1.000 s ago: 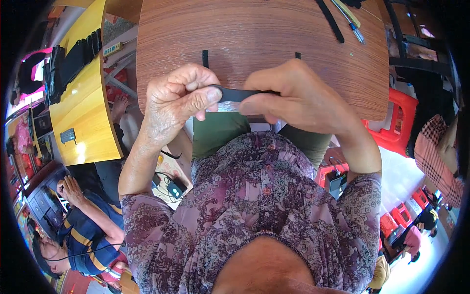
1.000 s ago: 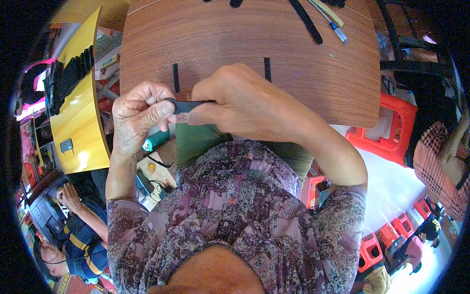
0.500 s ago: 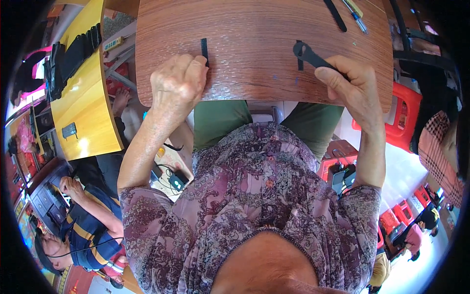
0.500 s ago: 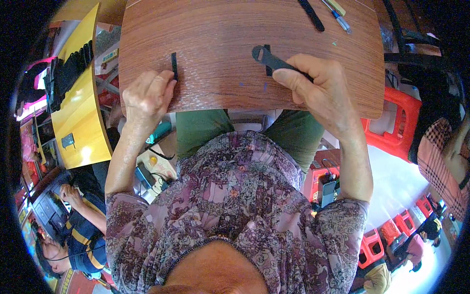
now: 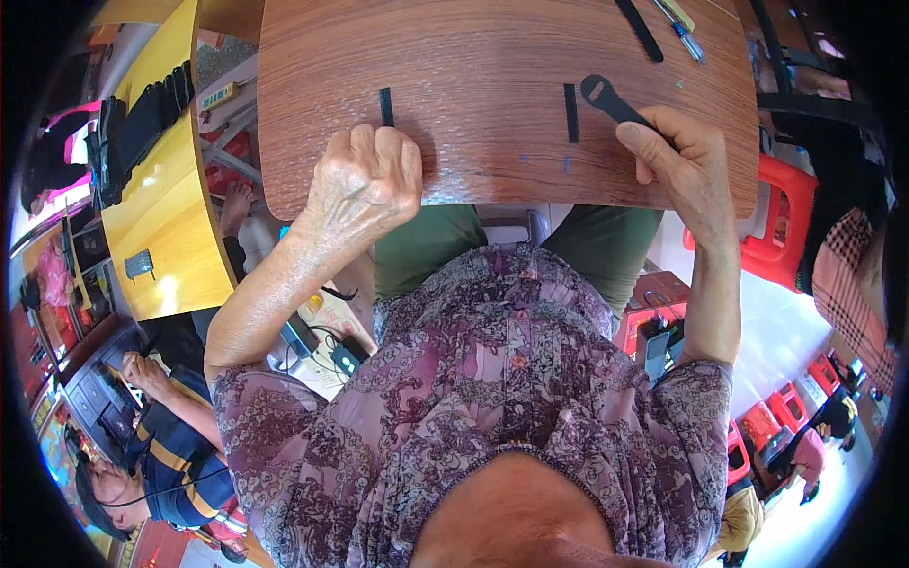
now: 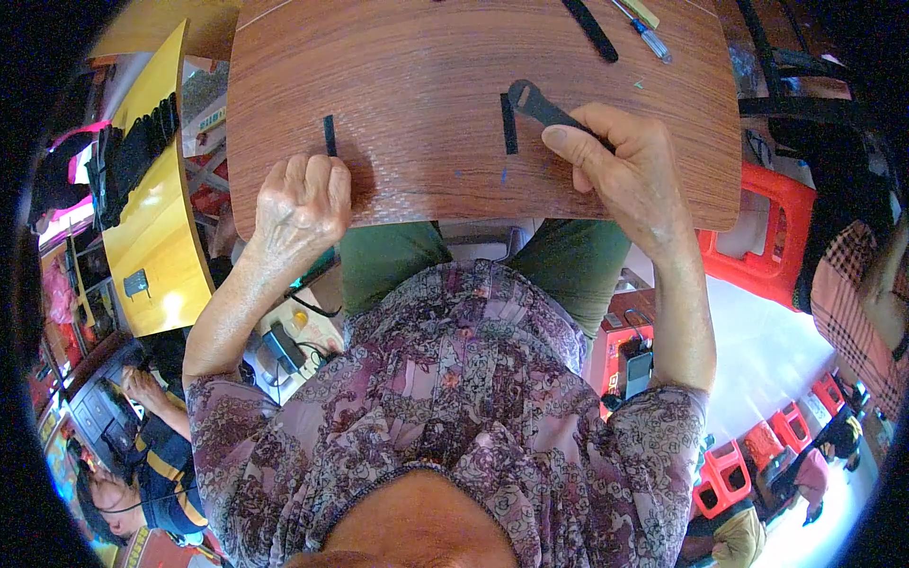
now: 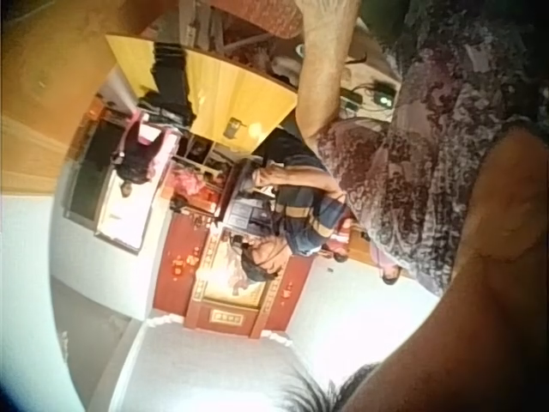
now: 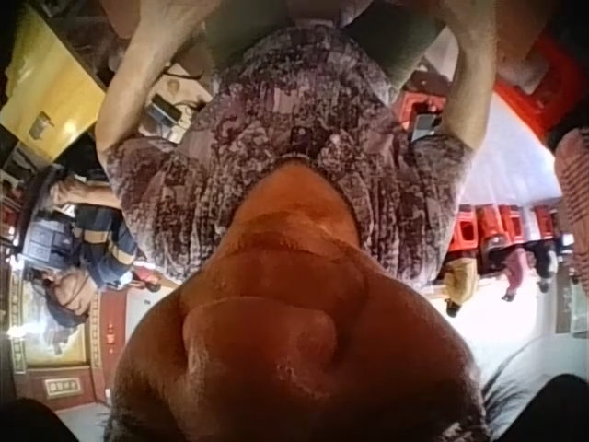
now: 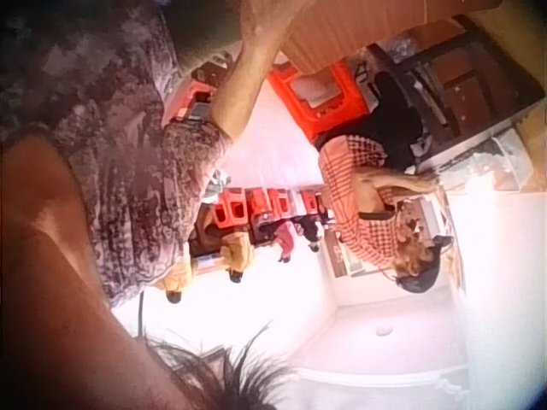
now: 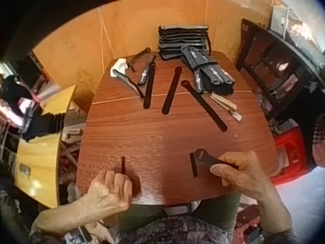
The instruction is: Assembling plastic buckles and loops onto textile or rubber straps at a workshop table.
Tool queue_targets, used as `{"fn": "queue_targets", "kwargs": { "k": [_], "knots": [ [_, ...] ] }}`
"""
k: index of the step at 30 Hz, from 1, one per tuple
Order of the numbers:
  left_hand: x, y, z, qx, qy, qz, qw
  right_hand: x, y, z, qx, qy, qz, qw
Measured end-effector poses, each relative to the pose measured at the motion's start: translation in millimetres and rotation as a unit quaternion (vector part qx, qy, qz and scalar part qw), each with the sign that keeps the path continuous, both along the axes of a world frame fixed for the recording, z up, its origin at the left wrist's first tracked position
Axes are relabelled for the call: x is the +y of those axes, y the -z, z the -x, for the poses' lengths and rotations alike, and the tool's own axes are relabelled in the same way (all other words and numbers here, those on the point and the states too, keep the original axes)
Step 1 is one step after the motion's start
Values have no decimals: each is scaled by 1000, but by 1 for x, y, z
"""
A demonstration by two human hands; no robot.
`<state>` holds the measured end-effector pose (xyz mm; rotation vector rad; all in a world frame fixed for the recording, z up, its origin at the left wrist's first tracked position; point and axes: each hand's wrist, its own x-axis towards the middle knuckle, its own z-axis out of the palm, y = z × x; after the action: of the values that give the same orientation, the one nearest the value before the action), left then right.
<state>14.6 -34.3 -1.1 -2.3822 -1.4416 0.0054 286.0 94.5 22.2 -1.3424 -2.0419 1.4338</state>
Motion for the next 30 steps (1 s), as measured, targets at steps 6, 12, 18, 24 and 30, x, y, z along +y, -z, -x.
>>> {"fn": "queue_targets", "kwargs": {
  "k": [6,12,18,24,30],
  "knots": [
    [7,5,18,-76,24,9,997,2,11,3,41,2,-12,999],
    [6,3,33,-249,-14,62,966,3,15,3,30,2,-2,1000],
    [-1,-8,19,-195,4,60,979,3,19,-2,26,7,2,1000],
    [3,-12,7,-22,29,38,999,3,17,-1,26,4,7,1000],
    [0,-14,-2,72,16,71,995,1,20,-1,37,2,1,999]
  ]
}}
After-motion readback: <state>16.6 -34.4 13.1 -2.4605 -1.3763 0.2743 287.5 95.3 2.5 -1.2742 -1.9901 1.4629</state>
